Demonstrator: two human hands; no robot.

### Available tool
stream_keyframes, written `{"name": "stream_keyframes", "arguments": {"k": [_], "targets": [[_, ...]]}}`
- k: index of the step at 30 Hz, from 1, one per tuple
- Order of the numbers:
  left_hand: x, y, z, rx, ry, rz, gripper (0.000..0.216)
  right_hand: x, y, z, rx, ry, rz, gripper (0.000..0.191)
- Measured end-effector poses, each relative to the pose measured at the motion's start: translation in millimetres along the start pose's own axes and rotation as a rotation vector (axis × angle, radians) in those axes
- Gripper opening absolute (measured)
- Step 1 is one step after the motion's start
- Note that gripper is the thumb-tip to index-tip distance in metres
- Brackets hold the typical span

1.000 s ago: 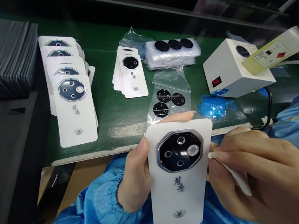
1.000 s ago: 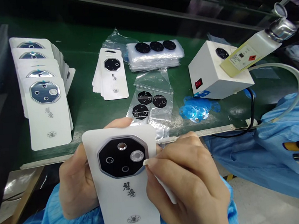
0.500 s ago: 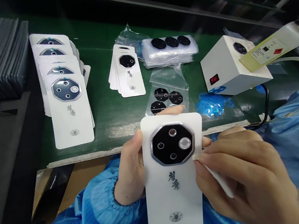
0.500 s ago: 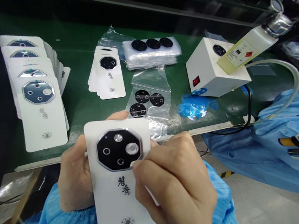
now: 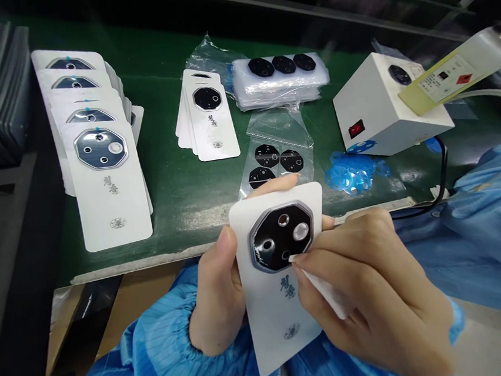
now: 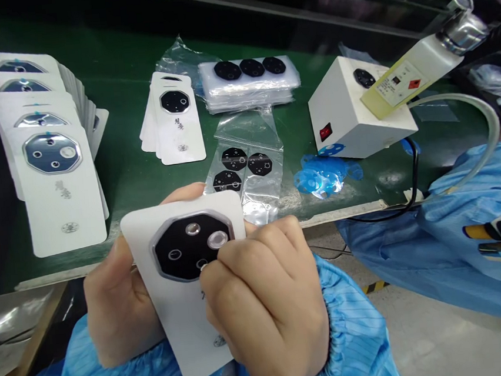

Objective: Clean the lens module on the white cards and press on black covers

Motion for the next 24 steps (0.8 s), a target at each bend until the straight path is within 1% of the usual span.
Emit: {"name": "stream_keyframes", "arguments": {"k": [3, 10, 13, 19, 22, 24], "targets": [[1, -1, -3, 0.006, -0.119, -0.022, 0.041, 0, 1, -2, 0.002, 0.017, -0.021, 0.011], [1, -1, -5, 0.033, -0.203, -0.069, 0.039, 0, 0, -7, 0.002, 0.025, -0.032, 0.012], [0, 0, -4, 0.051, -0.183, -0.083, 0.039, 0, 1, -9, -0.005, 0.023, -0.026, 0.014], [0, -1, -2, 0.007, -0.102, -0.063, 0.038, 0, 2, -11, -0.009, 0.028, 0.007, 0.011], [0, -1, -2, 0.030, -0.097, -0.056, 0.035, -1, 2, -13, -0.005, 0.001, -0.003, 0.014], [1, 0, -2, 0.024, -0.083, -0.058, 0.036, -1, 3, -9, -0.006, 0.022, -0.027, 0.014]]}}
Point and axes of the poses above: each hand's wrist, its own x-axis away from the middle knuckle, its own z-axis out of the back of the hand, y = z × x, the point moved 5 cm from there along -x, towards the middle knuckle, and after that the axes turned 4 degrees about x, right-handed, at the moved point
